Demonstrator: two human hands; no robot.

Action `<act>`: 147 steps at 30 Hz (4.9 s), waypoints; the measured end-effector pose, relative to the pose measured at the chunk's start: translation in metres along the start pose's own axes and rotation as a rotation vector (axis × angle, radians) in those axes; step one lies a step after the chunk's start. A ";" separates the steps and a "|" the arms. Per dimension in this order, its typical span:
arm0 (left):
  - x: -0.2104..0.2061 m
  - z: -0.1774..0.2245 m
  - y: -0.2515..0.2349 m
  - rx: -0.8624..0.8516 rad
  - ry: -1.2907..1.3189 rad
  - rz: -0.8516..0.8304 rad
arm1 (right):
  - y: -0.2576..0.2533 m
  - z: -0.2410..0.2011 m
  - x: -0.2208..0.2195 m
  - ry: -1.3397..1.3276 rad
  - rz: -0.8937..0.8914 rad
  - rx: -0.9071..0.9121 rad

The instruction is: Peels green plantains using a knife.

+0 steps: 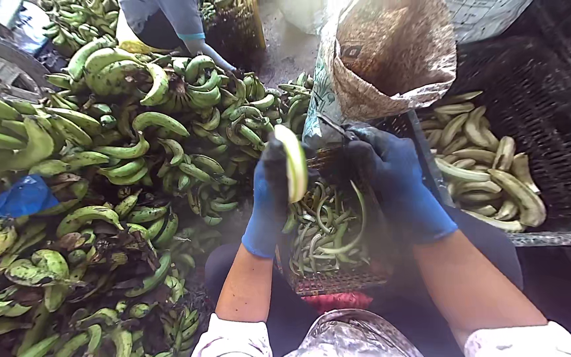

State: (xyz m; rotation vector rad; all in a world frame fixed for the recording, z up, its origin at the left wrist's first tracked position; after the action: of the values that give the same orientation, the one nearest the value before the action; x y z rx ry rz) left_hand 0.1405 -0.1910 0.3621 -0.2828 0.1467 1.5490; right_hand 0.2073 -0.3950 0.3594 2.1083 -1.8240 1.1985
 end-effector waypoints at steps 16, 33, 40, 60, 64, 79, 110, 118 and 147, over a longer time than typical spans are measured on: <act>-0.020 0.009 -0.012 -0.166 0.147 0.093 | 0.025 -0.036 -0.018 -0.147 0.218 0.386; -0.004 -0.005 -0.007 0.058 0.117 0.104 | 0.026 -0.033 -0.004 0.025 0.015 0.318; -0.006 -0.026 -0.001 0.128 0.334 -0.011 | -0.003 0.025 0.019 -0.391 0.158 -0.124; 0.026 -0.156 -0.017 0.590 -1.191 -0.087 | 0.029 0.027 0.054 0.082 -0.615 0.011; -0.053 -0.092 -0.069 0.162 -0.298 -0.170 | 0.041 0.001 0.105 -0.305 -0.356 0.181; 0.066 -0.300 0.013 0.840 -1.799 -0.480 | 0.010 0.029 0.078 -0.450 -0.152 0.043; 0.022 0.021 0.078 -0.091 -0.263 0.231 | 0.156 -0.010 -0.075 -0.623 -0.557 -0.551; 0.023 0.013 0.013 0.128 0.082 0.089 | 0.011 -0.010 0.013 -0.350 -0.191 0.006; -0.012 -0.030 -0.005 0.180 -0.001 -0.131 | -0.009 0.000 0.012 0.067 0.293 0.073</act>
State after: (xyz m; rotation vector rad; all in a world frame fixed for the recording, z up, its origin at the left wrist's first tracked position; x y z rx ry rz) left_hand 0.1482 -0.2104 0.3369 -0.1464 0.2598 1.3959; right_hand 0.2147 -0.4019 0.3706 1.8541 -2.1443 1.3994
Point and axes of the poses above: each hand's wrist, its own y-axis away from the middle knuckle, its own x-axis out of the back of the hand, z = x × y, the point moved 5 cm from there along -y, towards the middle knuckle, and after that the axes turned 7 degrees about -y, right-handed, at the moved point
